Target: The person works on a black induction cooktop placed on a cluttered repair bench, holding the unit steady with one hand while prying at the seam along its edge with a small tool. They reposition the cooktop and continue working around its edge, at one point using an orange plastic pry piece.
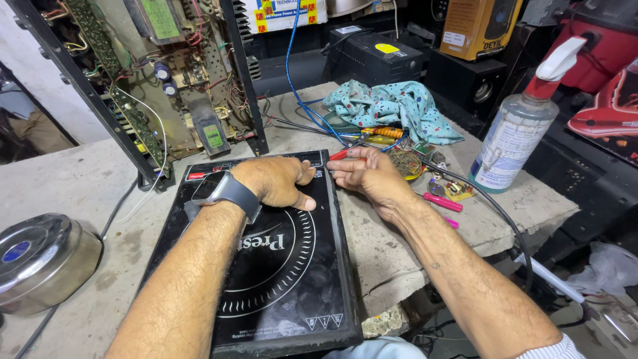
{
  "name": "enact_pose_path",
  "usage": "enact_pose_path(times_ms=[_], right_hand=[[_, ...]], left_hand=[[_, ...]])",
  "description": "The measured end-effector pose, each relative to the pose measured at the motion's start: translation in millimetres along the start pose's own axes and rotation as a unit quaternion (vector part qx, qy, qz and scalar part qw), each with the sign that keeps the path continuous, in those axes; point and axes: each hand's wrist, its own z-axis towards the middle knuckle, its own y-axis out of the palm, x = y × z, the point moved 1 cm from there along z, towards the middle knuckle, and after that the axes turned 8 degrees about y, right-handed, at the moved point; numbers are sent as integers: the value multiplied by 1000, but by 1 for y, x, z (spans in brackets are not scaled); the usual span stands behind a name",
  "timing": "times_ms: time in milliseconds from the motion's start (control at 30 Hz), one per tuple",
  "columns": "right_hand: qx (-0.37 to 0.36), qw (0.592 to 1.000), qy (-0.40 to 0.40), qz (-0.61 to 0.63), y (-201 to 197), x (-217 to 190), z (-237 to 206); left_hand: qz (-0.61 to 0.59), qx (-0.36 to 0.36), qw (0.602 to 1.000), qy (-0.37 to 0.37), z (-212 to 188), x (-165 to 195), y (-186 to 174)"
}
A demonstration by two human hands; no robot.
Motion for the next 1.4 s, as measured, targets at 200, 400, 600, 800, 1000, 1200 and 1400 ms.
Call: enact_pose_path(times_ms=[200, 400, 600, 800, 1000, 1200, 1400], right_hand=[[38, 987, -109, -112, 1, 19, 6], [51, 993, -78, -68, -1, 13, 12], [15, 985, -129, -111, 9, 3, -37], [14, 880, -211, -424, 39, -16, -69], [40, 817, -278, -503, 42, -15, -64], [85, 971, -140, -173, 6, -22, 6], [46, 953, -162, -251, 2, 5, 28]], left_hand=[[-39, 10, 999, -25, -4, 5, -3], [-46, 21, 999, -19, -6, 9, -5], [-68, 19, 997, -26, -5, 8, -5], [-69, 19, 996, -46, -1, 5, -2], [-49, 24, 998, -7, 4, -1, 0], [-32, 21, 999, 1, 2, 1, -1], [-7, 15, 1000, -5, 1, 4, -2]])
